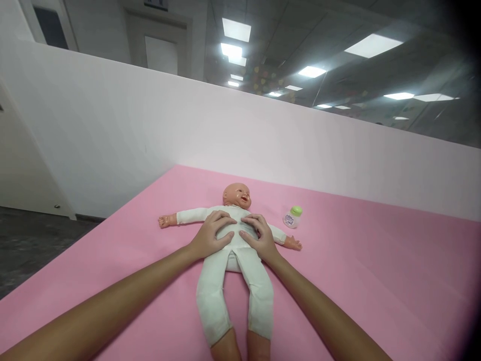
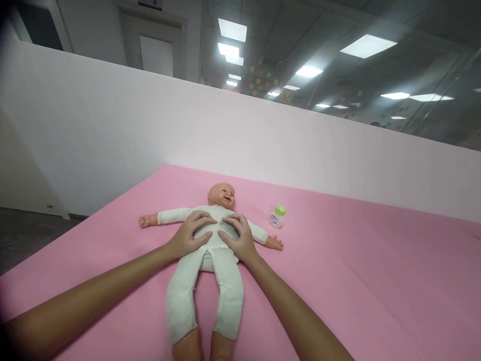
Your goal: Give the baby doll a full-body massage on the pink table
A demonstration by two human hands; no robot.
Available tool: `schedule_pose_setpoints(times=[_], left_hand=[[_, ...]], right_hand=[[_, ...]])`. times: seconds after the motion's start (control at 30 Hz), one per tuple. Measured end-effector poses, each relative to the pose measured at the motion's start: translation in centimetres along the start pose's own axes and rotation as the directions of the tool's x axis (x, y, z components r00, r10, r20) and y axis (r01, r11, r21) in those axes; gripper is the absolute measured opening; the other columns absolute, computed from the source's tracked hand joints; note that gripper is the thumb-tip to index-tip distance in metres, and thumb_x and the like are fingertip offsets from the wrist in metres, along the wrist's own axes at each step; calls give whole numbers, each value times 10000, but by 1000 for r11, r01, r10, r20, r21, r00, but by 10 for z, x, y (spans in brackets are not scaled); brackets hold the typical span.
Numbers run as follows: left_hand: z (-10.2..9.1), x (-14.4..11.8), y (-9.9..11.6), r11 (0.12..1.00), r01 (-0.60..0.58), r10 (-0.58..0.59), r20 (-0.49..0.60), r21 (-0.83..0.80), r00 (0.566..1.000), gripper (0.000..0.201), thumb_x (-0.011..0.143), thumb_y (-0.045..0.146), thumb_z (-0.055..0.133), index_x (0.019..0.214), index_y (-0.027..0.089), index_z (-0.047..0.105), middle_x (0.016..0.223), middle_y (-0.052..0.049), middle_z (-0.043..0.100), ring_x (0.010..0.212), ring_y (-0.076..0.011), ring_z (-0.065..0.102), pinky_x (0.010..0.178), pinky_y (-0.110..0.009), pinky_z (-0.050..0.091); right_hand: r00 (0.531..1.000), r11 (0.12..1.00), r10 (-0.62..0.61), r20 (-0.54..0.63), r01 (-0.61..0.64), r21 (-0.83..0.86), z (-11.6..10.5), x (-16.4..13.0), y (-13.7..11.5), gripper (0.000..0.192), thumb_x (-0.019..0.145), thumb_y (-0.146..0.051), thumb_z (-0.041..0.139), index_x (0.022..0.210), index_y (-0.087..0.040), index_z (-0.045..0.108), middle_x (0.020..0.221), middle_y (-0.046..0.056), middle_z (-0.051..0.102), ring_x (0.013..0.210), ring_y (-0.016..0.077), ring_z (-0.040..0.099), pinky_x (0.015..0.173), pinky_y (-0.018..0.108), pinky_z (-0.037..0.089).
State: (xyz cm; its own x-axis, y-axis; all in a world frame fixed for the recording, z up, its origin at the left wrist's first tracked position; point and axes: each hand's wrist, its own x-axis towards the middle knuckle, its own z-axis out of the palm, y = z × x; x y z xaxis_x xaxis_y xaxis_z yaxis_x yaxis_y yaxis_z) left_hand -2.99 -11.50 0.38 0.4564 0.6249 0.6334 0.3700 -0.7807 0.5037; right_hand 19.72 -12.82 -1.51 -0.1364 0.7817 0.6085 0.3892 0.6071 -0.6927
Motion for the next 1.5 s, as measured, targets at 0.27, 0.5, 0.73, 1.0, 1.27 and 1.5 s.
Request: schedule_pose_setpoints(times=[0.27,0.5,0.73,1.0,1.27,1.5], left_hand=[[2,-1,-10,1000,5,-8,116,25,993,544,966,450,619,1488,329,524,1583,-67,460,1487,-305,383,1251,-534,290],[3,-2,-14,999,16,-24,153,48,988,653,970,508,606,1565,312,424,1689,-57,299,1563,-299,265,1291,-526,207],[5,-2,-15,1000,29,-28,109,-9,994,536,967,475,623,1473,313,544,1628,-54,417,1517,-286,355,1271,-518,254],[1,2,-3,996,49,-47,36,-81,998,258,967,339,606,1182,254,722,1147,-77,707,1142,-256,613,1071,-457,452],[1,1,1,997,17,-18,-22,-74,1000,264,931,276,647,1183,259,723,1196,-72,694,1183,-253,614,1100,-453,444],[2,1,-9,1000,6,-6,41,-11,999,434,918,382,687,1346,311,662,1452,-66,600,1411,-297,484,1212,-504,365]], right_hand=[[998,999,-34,56,32,24,-3,1,4,410,856,-431,773,1249,-335,709,1271,84,604,1271,303,563,1138,529,451],[994,1000,-18,110,16,20,-2,1,9,522,879,-471,743,1376,-350,635,1478,80,530,1438,312,450,1221,544,352],[987,998,35,154,-41,39,-3,2,11,546,903,-469,717,1426,-378,586,1606,40,443,1513,300,371,1251,555,303],[999,999,22,39,-24,39,0,3,10,292,974,-388,627,1244,-328,721,1355,69,632,1339,261,552,1186,488,407],[996,999,-4,91,1,32,-3,2,7,409,939,-417,675,1341,-342,657,1518,51,541,1455,285,452,1235,522,337],[992,998,-25,125,18,55,-2,1,8,491,938,-449,676,1415,-358,606,1598,28,469,1524,286,370,1267,535,288]])
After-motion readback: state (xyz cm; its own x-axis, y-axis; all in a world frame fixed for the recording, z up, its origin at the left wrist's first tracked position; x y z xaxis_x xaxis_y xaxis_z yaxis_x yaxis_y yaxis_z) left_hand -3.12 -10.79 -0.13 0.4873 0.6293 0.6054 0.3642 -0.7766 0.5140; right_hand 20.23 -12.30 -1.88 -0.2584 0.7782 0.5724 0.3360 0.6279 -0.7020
